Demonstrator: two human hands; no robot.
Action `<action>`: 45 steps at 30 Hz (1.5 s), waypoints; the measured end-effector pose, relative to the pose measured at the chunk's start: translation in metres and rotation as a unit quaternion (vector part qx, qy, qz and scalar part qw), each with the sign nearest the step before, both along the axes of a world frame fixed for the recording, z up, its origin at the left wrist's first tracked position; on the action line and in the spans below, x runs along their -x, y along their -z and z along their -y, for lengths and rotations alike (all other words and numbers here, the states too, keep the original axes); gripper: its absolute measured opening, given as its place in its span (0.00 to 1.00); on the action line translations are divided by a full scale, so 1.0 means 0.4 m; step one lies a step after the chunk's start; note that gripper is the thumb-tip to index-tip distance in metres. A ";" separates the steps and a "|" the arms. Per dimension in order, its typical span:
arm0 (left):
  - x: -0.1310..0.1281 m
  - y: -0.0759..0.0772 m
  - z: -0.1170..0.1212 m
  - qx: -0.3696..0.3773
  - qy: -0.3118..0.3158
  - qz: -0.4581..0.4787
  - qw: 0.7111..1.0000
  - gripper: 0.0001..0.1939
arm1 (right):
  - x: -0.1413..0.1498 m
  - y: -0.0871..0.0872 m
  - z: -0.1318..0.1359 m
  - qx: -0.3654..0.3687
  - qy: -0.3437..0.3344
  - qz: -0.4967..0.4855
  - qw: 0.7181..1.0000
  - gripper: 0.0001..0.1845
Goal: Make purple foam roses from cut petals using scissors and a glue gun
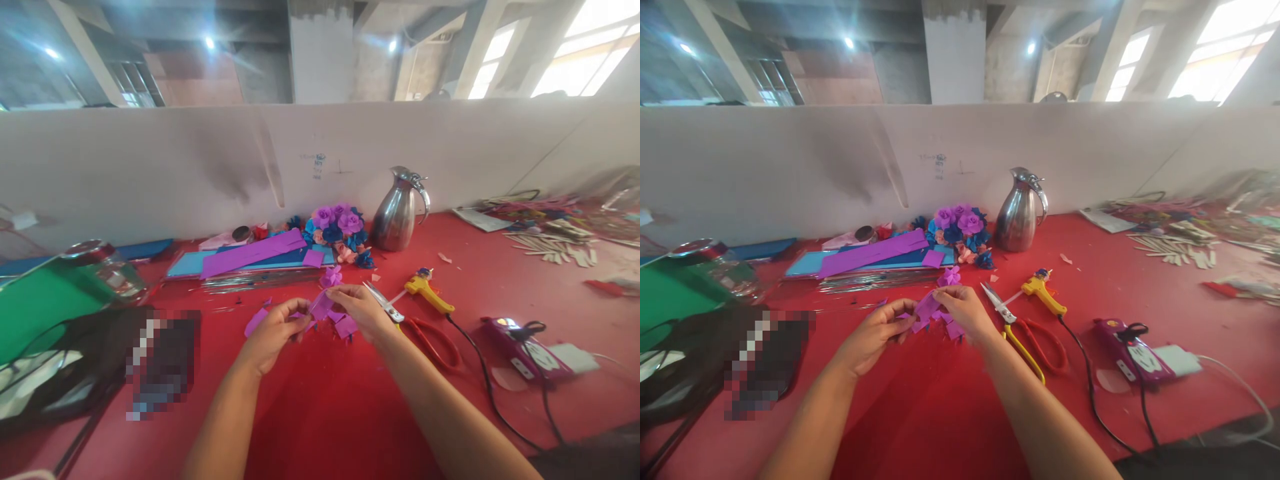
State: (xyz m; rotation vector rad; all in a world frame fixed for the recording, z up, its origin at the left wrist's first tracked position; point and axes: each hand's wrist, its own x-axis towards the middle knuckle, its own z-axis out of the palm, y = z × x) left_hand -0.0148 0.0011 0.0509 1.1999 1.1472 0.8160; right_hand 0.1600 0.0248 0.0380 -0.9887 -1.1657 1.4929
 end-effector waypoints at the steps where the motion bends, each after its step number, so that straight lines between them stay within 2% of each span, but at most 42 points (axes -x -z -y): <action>1: 0.000 -0.001 0.000 0.001 -0.001 -0.001 1.000 0.16 | 0.000 -0.001 0.001 -0.003 -0.001 0.003 1.000 0.14; 12: -0.001 0.002 0.000 0.009 -0.010 0.002 1.000 0.16 | -0.001 0.013 -0.003 -0.025 -0.005 0.032 0.999 0.16; 17: -0.003 0.003 0.001 0.020 -0.019 0.032 0.999 0.18 | 0.000 0.011 -0.003 -0.035 0.002 0.038 0.999 0.15; 28: -0.022 0.020 -0.010 0.113 -0.048 0.139 0.983 0.14 | 0.005 0.012 -0.003 -0.043 0.000 0.032 0.999 0.14; 32: -0.025 0.022 -0.014 0.134 -0.061 0.149 0.978 0.13 | 0.004 0.016 -0.005 -0.039 -0.002 0.024 0.999 0.13; 37: -0.024 0.023 -0.015 0.121 -0.078 0.139 0.980 0.16 | 0.002 0.013 -0.003 -0.022 -0.003 0.022 1.000 0.13; 45: -0.033 0.025 -0.012 0.033 -0.071 0.073 0.994 0.14 | 0.004 0.002 0.004 -0.025 -0.013 0.011 1.000 0.13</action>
